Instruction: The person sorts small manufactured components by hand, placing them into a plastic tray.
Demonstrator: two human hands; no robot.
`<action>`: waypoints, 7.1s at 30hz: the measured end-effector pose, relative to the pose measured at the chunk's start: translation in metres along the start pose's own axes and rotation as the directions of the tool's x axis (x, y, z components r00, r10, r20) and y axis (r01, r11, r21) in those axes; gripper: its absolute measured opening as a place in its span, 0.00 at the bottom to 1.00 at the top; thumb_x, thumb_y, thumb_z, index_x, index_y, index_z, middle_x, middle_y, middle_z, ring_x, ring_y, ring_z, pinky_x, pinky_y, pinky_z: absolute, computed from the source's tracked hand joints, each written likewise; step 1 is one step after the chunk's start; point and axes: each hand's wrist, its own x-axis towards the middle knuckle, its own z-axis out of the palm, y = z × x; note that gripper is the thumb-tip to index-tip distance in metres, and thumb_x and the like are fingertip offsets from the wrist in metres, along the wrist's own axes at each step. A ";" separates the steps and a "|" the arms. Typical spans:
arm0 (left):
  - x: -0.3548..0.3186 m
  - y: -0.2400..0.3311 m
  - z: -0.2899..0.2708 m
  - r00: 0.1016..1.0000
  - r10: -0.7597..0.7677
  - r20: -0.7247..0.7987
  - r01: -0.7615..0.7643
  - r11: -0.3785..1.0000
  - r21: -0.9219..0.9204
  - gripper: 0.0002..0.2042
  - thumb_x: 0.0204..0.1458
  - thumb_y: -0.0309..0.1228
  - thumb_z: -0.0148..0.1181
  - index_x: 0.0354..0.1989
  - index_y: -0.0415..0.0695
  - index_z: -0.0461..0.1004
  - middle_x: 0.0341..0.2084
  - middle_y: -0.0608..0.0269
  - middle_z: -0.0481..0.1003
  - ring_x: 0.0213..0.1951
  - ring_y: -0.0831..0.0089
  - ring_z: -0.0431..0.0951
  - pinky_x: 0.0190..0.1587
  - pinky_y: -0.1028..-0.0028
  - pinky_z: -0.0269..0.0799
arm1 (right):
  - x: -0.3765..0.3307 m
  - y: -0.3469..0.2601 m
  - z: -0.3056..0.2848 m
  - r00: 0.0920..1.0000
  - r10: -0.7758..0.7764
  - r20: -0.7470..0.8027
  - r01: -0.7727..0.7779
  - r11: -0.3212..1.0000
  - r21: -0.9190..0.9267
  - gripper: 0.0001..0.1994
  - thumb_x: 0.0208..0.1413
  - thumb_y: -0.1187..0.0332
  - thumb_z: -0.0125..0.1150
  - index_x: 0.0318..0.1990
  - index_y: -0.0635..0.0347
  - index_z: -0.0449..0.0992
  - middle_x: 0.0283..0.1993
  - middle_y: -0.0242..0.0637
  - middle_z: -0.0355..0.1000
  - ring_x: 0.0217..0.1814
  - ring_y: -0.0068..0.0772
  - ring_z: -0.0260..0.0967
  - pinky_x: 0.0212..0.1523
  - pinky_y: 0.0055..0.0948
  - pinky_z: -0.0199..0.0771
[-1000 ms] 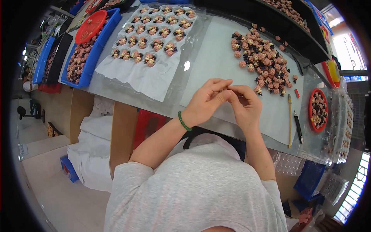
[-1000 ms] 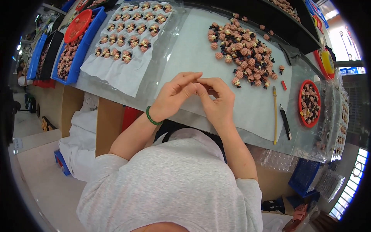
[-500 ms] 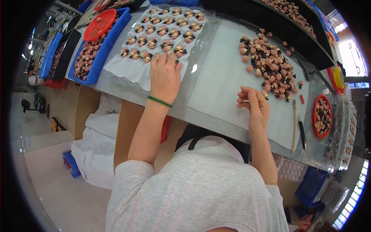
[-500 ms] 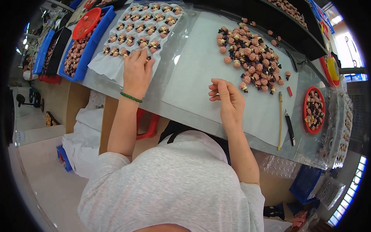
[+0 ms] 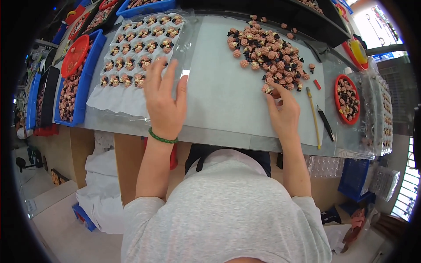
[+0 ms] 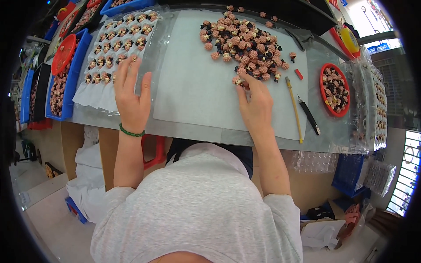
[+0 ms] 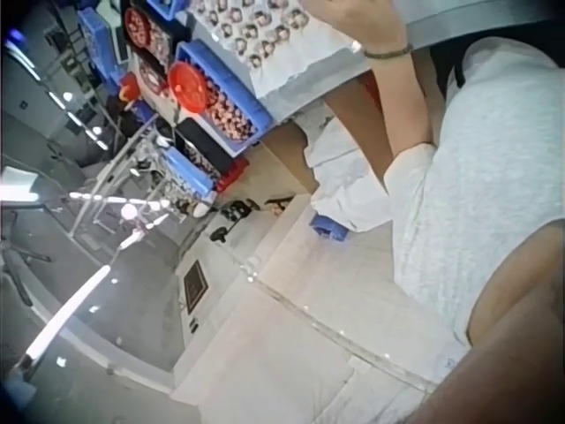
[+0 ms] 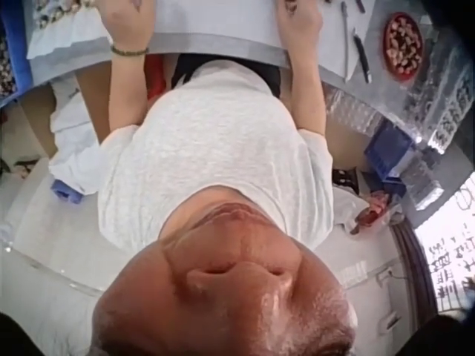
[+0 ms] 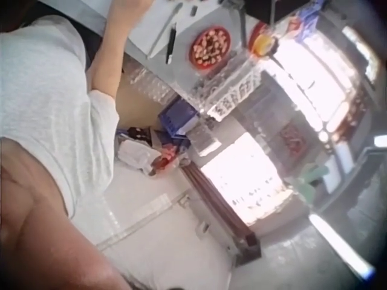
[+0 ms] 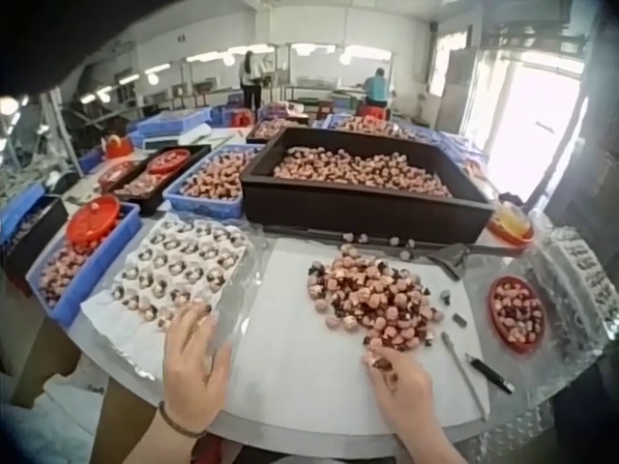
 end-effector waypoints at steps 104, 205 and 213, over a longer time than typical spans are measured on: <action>-0.049 -0.202 -0.081 0.773 -0.592 0.229 0.348 0.697 0.627 0.28 0.56 0.50 0.30 0.57 0.42 0.55 0.60 0.58 0.51 0.62 0.53 0.43 0.56 0.45 0.37 | 0.024 -0.040 0.039 0.949 -0.014 0.314 -0.157 0.844 0.513 0.09 0.55 0.70 0.50 0.38 0.66 0.72 0.32 0.36 0.71 0.28 0.19 0.65 0.29 0.20 0.67; -0.031 0.042 0.026 0.684 -0.295 0.667 0.683 -0.061 -0.728 0.13 0.52 0.24 0.51 0.45 0.33 0.68 0.36 0.58 0.73 0.38 0.78 0.72 0.41 0.79 0.69 | -0.007 -0.062 0.042 0.959 -0.027 0.282 -0.172 0.734 0.657 0.06 0.51 0.75 0.56 0.35 0.68 0.73 0.32 0.36 0.71 0.29 0.20 0.69 0.27 0.16 0.71; -0.033 0.036 -0.009 0.870 -0.231 0.435 0.492 0.408 -0.769 0.17 0.50 0.23 0.53 0.49 0.37 0.66 0.38 0.61 0.71 0.37 0.80 0.69 0.41 0.80 0.67 | -0.014 -0.068 0.041 0.909 0.059 0.412 -0.380 0.521 0.764 0.17 0.60 0.63 0.42 0.36 0.71 0.71 0.34 0.42 0.70 0.32 0.28 0.69 0.30 0.24 0.74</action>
